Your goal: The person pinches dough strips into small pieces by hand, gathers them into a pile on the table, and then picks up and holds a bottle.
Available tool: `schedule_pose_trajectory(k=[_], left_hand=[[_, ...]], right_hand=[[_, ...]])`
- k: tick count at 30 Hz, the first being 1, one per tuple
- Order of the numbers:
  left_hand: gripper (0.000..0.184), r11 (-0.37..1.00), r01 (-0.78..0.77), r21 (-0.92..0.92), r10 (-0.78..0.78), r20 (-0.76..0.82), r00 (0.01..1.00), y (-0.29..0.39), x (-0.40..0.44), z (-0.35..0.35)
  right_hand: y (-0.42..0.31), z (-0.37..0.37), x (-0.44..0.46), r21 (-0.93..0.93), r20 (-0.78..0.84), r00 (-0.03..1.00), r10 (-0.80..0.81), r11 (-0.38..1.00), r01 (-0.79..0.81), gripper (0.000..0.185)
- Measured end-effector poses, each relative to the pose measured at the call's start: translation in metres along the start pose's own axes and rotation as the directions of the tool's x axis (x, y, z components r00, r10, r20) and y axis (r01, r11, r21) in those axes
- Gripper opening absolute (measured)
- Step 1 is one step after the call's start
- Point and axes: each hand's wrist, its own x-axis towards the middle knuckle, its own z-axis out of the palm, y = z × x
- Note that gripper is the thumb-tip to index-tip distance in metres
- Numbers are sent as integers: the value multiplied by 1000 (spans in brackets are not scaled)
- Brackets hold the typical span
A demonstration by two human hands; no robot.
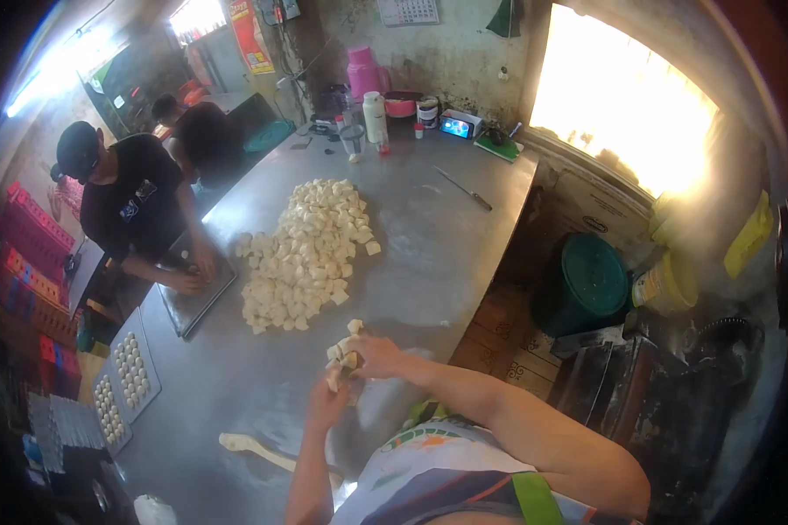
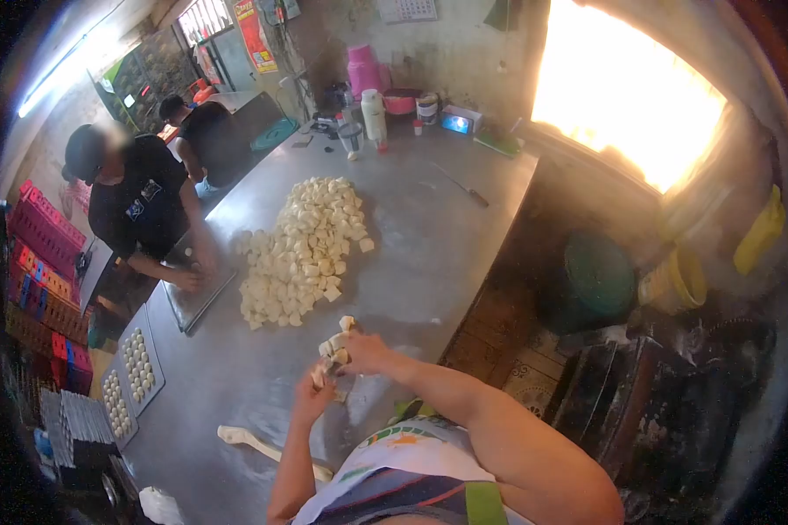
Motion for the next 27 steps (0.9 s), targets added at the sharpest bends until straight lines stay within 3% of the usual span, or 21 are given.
schedule_pose_trajectory(k=[1, 2, 3, 7, 8, 9, 10, 11, 12, 13, 14, 15, 16, 17, 19, 20, 21, 22, 24, 25, 27], left_hand=[[40, 1000, 5, 0, -5, -2, 1000, 1, -2, 2], [47, 963, -202, 180, 225, -120, 967, 4, 2, 6], [54, 850, -372, 373, 462, -187, 867, 8, 11, 8], [46, 899, -382, 214, 426, -229, 875, -5, 18, -7], [41, 981, -191, -32, 183, -175, 967, -9, 17, -9], [37, 965, 36, -259, -52, -56, 997, -2, 18, -9], [29, 982, -140, 126, 156, -121, 980, 5, 17, -1], [29, 982, -143, 126, 158, -119, 980, 11, 16, 4], [27, 953, -7, 301, 13, -18, 1000, 27, 12, 8], [25, 873, 103, 477, -148, 57, 987, 35, 9, 9], [25, 873, 94, 479, -141, 62, 988, 32, 8, 8], [31, 942, 25, 333, -71, 126, 989, 28, 1, 8], [39, 984, -28, 178, -4, 177, 984, 22, -8, 6], [39, 984, -27, 179, -4, 173, 985, 24, -4, 3], [57, 992, 80, 101, -83, 27, 996, 24, 4, 0], [57, 992, 81, 97, -84, 28, 996, 18, 2, 5], [62, 987, -155, 54, 158, -53, 986, 14, 6, 12], [67, 924, -382, 28, 382, -139, 914, 11, 10, 17], [64, 955, -298, 7, 297, -80, 951, 2, 12, 0], [62, 973, -231, -5, 231, -32, 972, 2, 15, -8], [53, 987, -159, 17, 160, -45, 986, -6, 18, -5]], right_hand=[[-20, -5, -7, 2, 5, 1000, 0, 1000, 0, 34], [-46, -16, -9, 85, 97, 995, -27, 996, 19, 33], [-60, -22, -4, 165, 178, 982, -61, 986, 32, 33], [-69, -15, 7, 312, 221, 946, -238, 936, 163, 32], [-74, -19, 7, 293, 104, 965, -242, 934, 203, 30], [-79, -26, 7, 265, -17, 970, -241, 935, 237, 27], [-72, -23, 9, 262, -23, 971, -240, 935, 237, 27], [-58, -14, 13, 183, 3, 998, -69, 981, 67, 27], [-45, -3, 16, 102, 22, 994, 107, 989, -109, 28], [-27, 4, 19, 104, 26, 994, 108, 988, -110, 28], [-3, 4, 25, -55, 86, 985, 153, 987, -148, 30], [7, -2, 23, -215, 139, 968, 211, 960, -178, 33], [12, 0, 12, -212, 142, 966, 216, 960, -183, 33], [8, -4, 4, -245, 54, 990, 130, 963, -113, 35], [-13, -12, -6, -284, -24, 999, 37, 958, -42, 38], [-33, -18, -9, -56, 77, 997, -28, 998, 33, 36], [-43, -23, -4, 173, 152, 981, -117, 981, 90, 35], [-42, -20, 3, 165, 146, 983, -115, 982, 90, 35], [-49, -3, -1, 256, 165, 947, -277, 939, 230, 34], [-51, -3, 1, 259, 168, 944, -283, 937, 234, 34], [-65, -17, 7, 339, -67, 948, -311, 887, 315, 31]])
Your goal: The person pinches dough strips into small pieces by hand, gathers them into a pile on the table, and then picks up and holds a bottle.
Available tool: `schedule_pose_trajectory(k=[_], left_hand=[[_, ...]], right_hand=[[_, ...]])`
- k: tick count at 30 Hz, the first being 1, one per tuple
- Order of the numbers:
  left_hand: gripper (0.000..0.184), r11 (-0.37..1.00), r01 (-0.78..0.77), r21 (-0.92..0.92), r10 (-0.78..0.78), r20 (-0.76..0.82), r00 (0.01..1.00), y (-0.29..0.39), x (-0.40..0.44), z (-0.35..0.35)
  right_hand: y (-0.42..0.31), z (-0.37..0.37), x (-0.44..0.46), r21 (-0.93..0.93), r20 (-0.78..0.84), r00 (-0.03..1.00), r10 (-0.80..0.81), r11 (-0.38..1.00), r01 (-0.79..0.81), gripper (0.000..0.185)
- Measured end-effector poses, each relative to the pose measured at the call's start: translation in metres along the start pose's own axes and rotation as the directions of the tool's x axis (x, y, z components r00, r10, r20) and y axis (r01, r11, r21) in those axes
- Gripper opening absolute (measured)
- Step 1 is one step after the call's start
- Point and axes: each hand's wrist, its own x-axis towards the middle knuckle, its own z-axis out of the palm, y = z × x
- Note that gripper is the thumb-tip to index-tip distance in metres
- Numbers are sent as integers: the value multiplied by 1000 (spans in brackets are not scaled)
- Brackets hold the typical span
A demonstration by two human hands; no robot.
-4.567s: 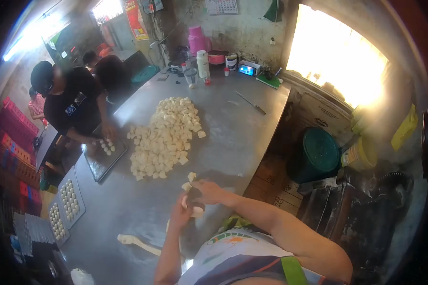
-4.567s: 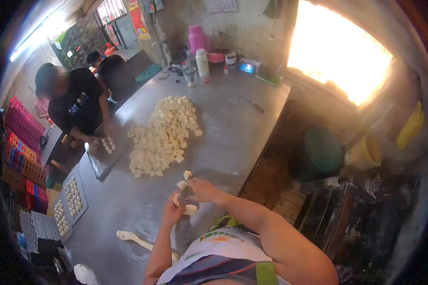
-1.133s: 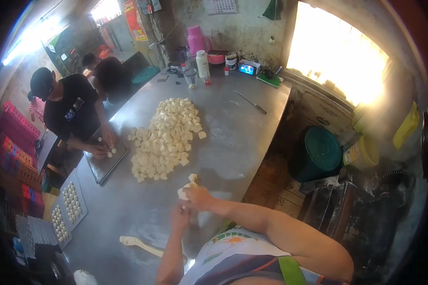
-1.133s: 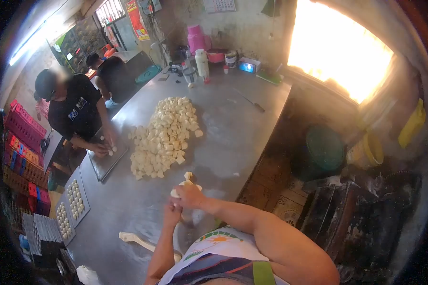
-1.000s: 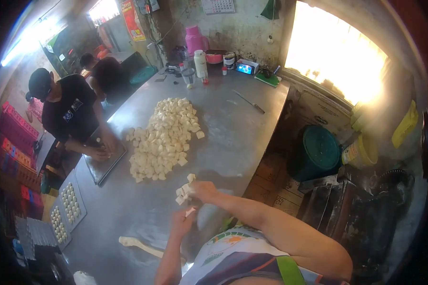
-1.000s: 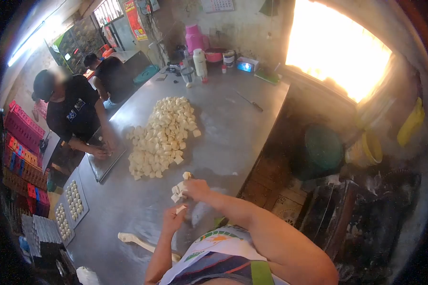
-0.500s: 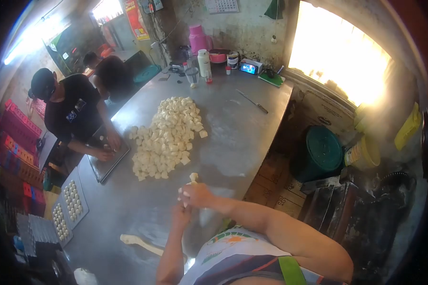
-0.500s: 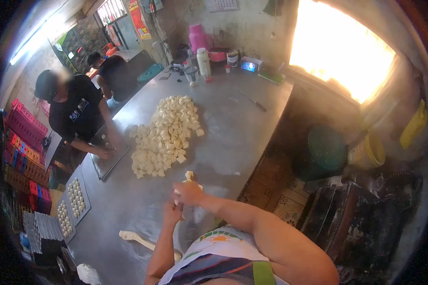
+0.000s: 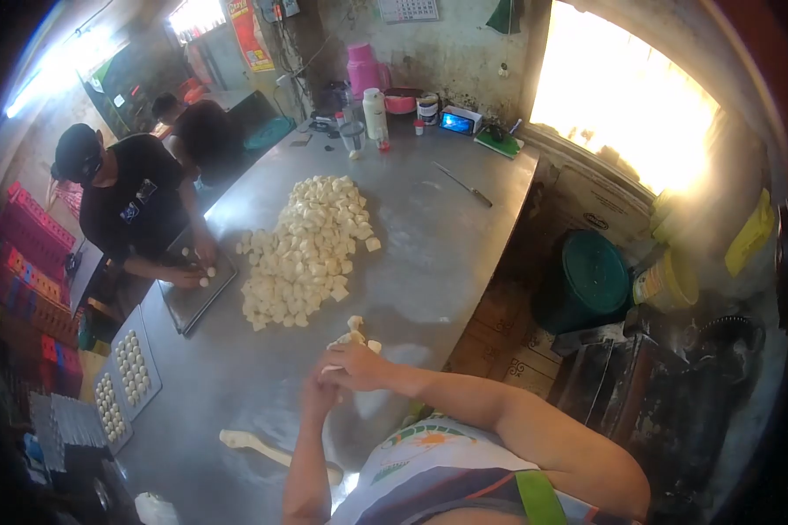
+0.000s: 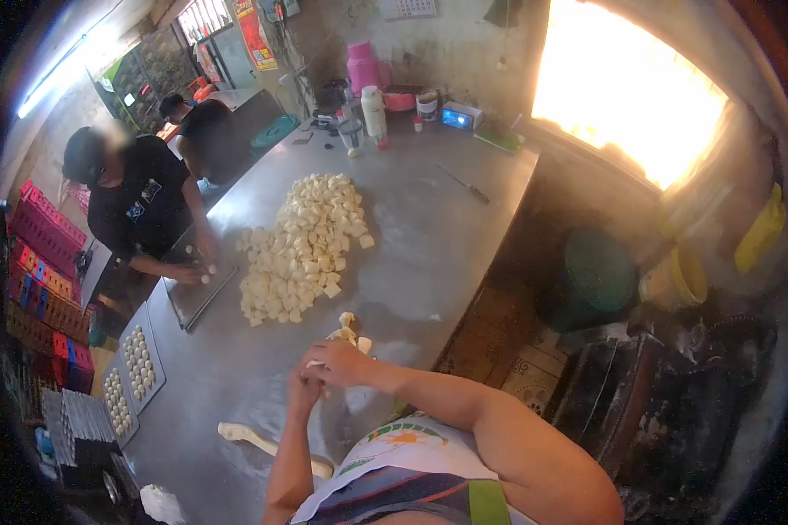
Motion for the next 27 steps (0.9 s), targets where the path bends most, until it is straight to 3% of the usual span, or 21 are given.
schedule_pose_trajectory(k=[1, 2, 3, 4, 5, 6, 7, 8, 10, 11, 12, 13, 16, 17, 19, 20, 21, 22, 23, 25, 27], left_hand=[[46, 997, 69, 19, -69, -10, 998, -4, 3, 3], [46, 998, 66, 21, -65, -10, 998, 8, 5, 6], [45, 925, 281, 255, -321, 130, 938, 30, 5, 11], [45, 756, 425, 498, -576, 199, 793, 46, 2, 13], [45, 758, 418, 500, -571, 201, 796, 49, -2, 14], [37, 925, 157, 347, -241, 215, 946, 49, -11, 15], [31, 972, -137, 193, 105, 165, 981, 47, -24, 15], [31, 972, -134, 195, 103, 160, 982, 32, -25, 12], [42, 970, 211, -118, -207, 42, 977, 3, -17, 4], [42, 970, 213, -120, -209, 42, 977, -1, -22, 7], [46, 1000, -18, 14, 19, -61, 998, 6, -19, 11], [51, 958, -234, 165, 256, -128, 958, 10, -13, 15], [41, 856, -392, 337, 417, -3, 909, -9, -3, -4], [41, 856, -388, 340, 415, -7, 910, -8, -6, -3], [29, 981, 194, -21, -194, -45, 980, -4, -8, 7], [29, 981, 191, -20, -192, -44, 980, 2, -8, 14], [22, 943, 254, 216, -260, -4, 966, 8, -11, 22], [17, 850, 289, 440, -330, 18, 944, 17, -14, 27], [17, 852, 282, 442, -323, 21, 946, 26, -16, 27], [35, 987, 116, 107, -135, 196, 971, 44, -29, 26], [35, 983, 161, 84, -171, 120, 978, 23, -20, 14]], right_hand=[[5, 0, 0, -5, -4, 1000, -3, 1000, 3, 31], [15, 3, -1, -140, -4, 980, 201, 970, -199, 33], [26, 7, -2, -267, -29, 918, 395, 882, -388, 35], [39, 5, -4, -263, -27, 918, 396, 883, -389, 35], [54, -4, -4, -346, -21, 870, 493, 812, -469, 37], [62, -14, -7, -427, -27, 809, 587, 725, -540, 39], [63, -13, -19, -425, -26, 807, 590, 724, -543, 39], [64, -12, -28, -477, -112, 862, 495, 734, -483, 40], [56, -6, -31, -531, -181, 905, 385, 736, -419, 41], [46, -2, -30, -412, -61, 956, 288, 865, -287, 39], [36, -3, -22, -273, 36, 987, 159, 951, -143, 37], [31, -2, -17, -280, 30, 987, 157, 949, -142, 37], [7, 13, -19, -58, 189, 973, 129, 991, -121, 35], [-2, 9, -13, -58, 80, 993, 86, 995, -81, 34], [-2, 6, -8, -68, -37, 999, 37, 997, -39, 32], [9, 6, -7, -190, -37, 970, 242, 951, -244, 33], [17, 9, -10, -304, -57, 897, 437, 849, -433, 33], [20, 3, -10, -303, -54, 898, 437, 849, -432, 33], [25, -11, -8, -372, -12, 864, 503, 800, -471, 32], [32, -23, -19, -439, 18, 815, 579, 737, -515, 32], [35, -26, -27, -443, -10, 832, 555, 743, -501, 32]])
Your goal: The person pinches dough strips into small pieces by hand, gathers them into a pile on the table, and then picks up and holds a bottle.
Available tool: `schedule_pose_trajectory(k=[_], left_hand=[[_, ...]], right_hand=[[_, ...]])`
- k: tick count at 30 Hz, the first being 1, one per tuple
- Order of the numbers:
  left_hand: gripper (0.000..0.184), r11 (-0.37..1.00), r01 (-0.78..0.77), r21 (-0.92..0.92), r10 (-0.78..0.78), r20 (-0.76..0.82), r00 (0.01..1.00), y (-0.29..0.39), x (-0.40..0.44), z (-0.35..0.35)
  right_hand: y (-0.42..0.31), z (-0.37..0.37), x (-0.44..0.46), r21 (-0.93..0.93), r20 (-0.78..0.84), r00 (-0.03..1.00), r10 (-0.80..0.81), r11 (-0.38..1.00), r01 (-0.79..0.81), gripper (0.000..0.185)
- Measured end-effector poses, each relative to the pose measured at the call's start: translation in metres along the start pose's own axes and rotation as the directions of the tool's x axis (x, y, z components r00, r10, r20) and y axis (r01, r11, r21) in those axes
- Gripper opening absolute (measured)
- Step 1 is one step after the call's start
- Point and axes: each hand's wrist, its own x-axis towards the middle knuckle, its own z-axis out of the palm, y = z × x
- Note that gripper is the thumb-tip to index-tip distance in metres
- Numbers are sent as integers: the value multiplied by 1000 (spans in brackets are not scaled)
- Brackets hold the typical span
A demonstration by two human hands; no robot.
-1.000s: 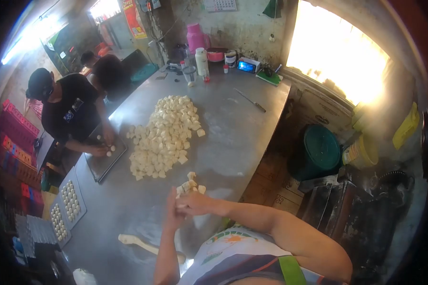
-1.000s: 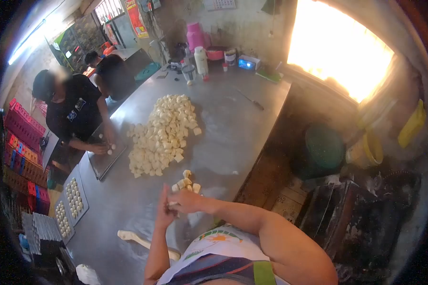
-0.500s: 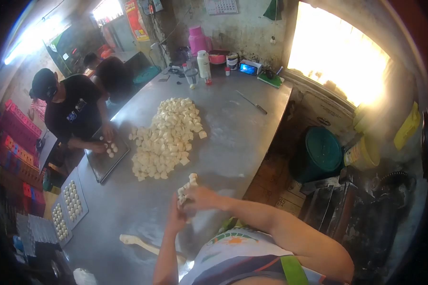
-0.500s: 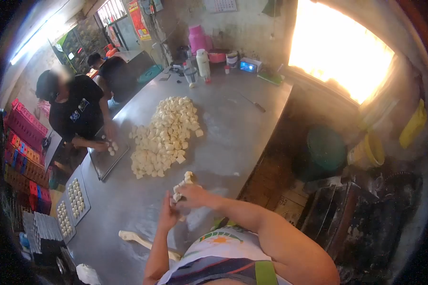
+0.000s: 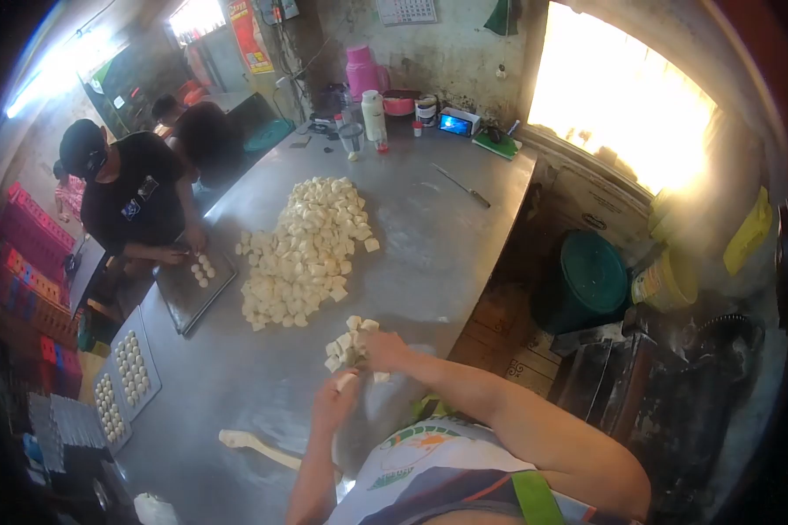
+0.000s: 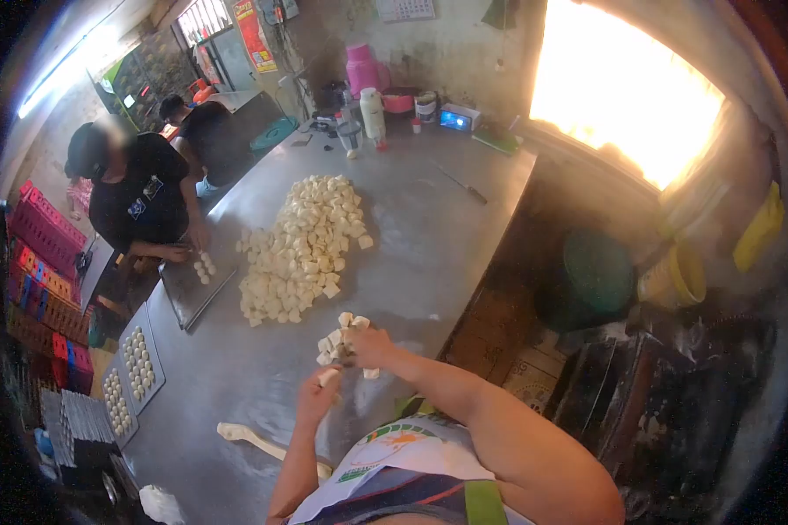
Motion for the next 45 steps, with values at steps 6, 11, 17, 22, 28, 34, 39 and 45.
schedule_pose_trajectory(k=[6, 11, 17, 22, 28, 34, 39, 45], left_hand=[[43, 920, -367, 136, 390, -267, 881, -12, 18, -5], [31, 964, -125, -237, 81, -188, 979, -14, 19, 0], [34, 974, -194, 115, 186, 71, 980, 14, -10, 7], [35, 951, -185, 246, 250, -268, 930, -12, 10, -1], [21, 991, -129, -38, 123, -123, 985, -8, 20, -14], [29, 975, 0, 224, -8, 35, 999, 34, 0, 4], [46, 999, -2, -52, -4, -107, 994, -7, 6, -9], [51, 987, -125, -98, 113, -121, 986, -8, 22, -22]], right_hand=[[-34, 15, -10, 330, 21, 872, -488, 827, 455, 38], [-37, 16, -8, 327, -234, 894, -382, 835, 443, 31], [10, 14, 8, 99, 60, 997, 45, 994, -51, 38], [-14, 20, -2, 136, -142, 949, -282, 944, 301, 39], [-43, 14, -9, 354, -332, 802, -497, 722, 594, 28], [-9, 8, 14, -2, -26, 999, -45, 999, 45, 39], [-8, 12, 1, 167, -206, 928, -311, 923, 346, 41], [-47, -10, -2, 428, -224, 867, -445, 754, 498, 31]])
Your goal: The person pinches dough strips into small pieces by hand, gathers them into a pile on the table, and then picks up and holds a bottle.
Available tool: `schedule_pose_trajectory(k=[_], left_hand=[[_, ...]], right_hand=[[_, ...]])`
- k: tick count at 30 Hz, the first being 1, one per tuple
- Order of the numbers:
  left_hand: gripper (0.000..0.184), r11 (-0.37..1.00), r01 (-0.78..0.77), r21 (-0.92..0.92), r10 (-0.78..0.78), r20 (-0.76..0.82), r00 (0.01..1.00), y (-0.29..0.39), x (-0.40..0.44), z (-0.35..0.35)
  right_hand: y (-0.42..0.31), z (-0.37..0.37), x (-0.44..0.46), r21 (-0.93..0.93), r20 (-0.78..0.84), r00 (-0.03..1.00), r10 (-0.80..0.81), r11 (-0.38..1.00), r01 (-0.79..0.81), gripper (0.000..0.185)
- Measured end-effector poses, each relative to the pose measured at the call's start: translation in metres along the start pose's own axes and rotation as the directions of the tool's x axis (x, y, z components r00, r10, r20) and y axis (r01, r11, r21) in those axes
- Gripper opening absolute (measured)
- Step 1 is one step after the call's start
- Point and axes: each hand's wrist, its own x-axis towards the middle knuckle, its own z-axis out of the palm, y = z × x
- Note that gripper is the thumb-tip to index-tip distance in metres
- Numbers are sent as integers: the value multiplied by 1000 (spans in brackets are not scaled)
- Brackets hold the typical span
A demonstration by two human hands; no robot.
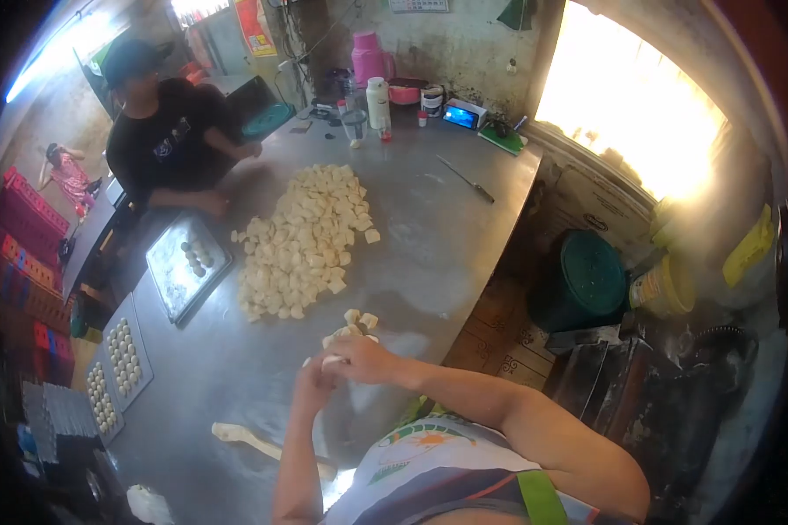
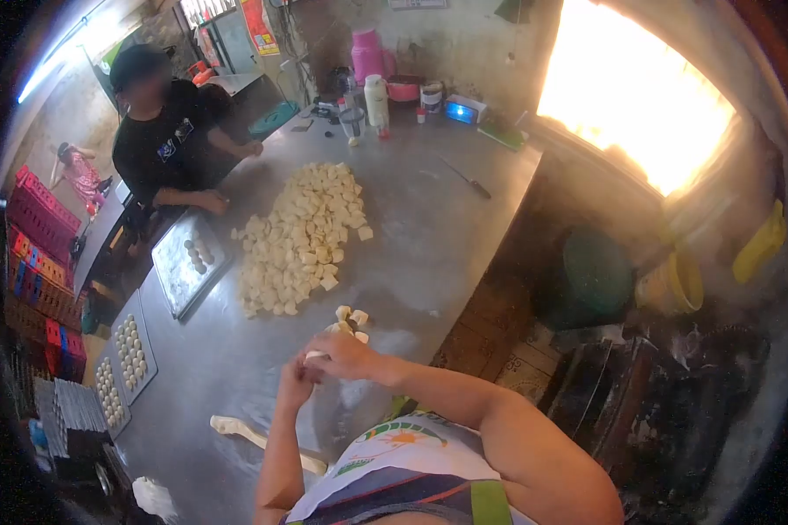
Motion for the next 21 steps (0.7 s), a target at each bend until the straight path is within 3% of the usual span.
schedule_pose_trajectory(k=[2, 3, 4, 5, 6, 7, 8, 9, 10, 11, 12, 13, 14, 15, 16, 17, 18, 19, 20, 21], left_hand=[[40, 985, 17, 169, -36, 107, 994, 1, 4, 0], [40, 986, 22, 167, -41, 110, 993, -7, 3, 7], [31, 966, -35, 254, 5, 121, 993, -20, -2, 20], [22, 937, -92, 338, 48, 136, 990, -28, -5, 31], [22, 938, -85, 336, 40, 138, 990, -9, -7, 31], [14, 972, 51, 231, -115, 270, 956, 29, -6, 26], [9, 968, 208, 141, -248, 412, 877, 48, -6, 23], [9, 964, 229, 138, -266, 417, 869, 34, -11, 18], [16, 947, 313, 68, -319, 310, 896, 8, -5, 7], [27, 924, 383, -11, -374, 198, 906, -17, 3, -5], [27, 918, 397, -10, -387, 198, 900, -39, 2, -22], [41, 888, 368, 274, -393, 41, 918, -61, 0, -40], [55, 775, 341, 533, -337, -109, 935, -74, 3, -49], [55, 776, 341, 531, -336, -110, 935, -80, 5, -47], [63, 786, 274, 555, -325, -7, 946, -83, 5, -42], [70, 796, 202, 571, -310, 98, 946, -88, 8, -36], [70, 796, 200, 571, -307, 98, 947, -90, 18, -18], [75, 813, 70, 577, -138, 75, 988, -92, 29, 7], [79, 809, -59, 585, 34, 54, 998, -93, 40, 21], [79, 811, -61, 582, 35, 56, 998, -91, 54, 20]], right_hand=[[-16, -3, -1, -42, -35, 998, 54, 998, -55, 29], [-18, -4, -2, -79, -77, 992, 103, 991, -109, 27], [-12, -4, -3, -74, -75, 991, 109, 991, -115, 27], [-1, -4, -5, -175, -36, 961, 274, 945, -276, 28], [14, -5, -7, -279, -13, 901, 433, 864, -419, 30], [34, -12, -5, -277, -15, 898, 440, 861, -426, 30], [58, -20, -3, -408, 112, 795, 597, 757, -511, 38], [70, -22, -10, -540, 220, 638, 738, 636, -551, 47], [71, -24, -14, -544, 227, 633, 740, 636, -547, 47], [69, -26, -20, -415, 177, 816, 551, 793, -446, 62], [68, -24, -32, -279, 88, 936, 342, 910, -307, 78], [70, -25, -42, -269, 89, 932, 352, 909, -318, 78], [75, -32, -48, -237, 85, 883, 462, 870, -433, 88], [81, -36, -50, -209, 87, 822, 562, 817, -537, 99], [90, -29, -58, -206, 88, 820, 565, 816, -540, 99], [99, -19, -66, -348, 61, 835, 547, 796, -496, 99], [108, -15, -65, -485, 37, 853, 521, 755, -440, 99], [112, -13, -50, -487, 36, 853, 520, 755, -440, 99], [115, -5, -29, -418, 11, 916, 401, 834, -360, 97], [117, 2, -9, -351, -26, 961, 277, 897, -268, 95]])
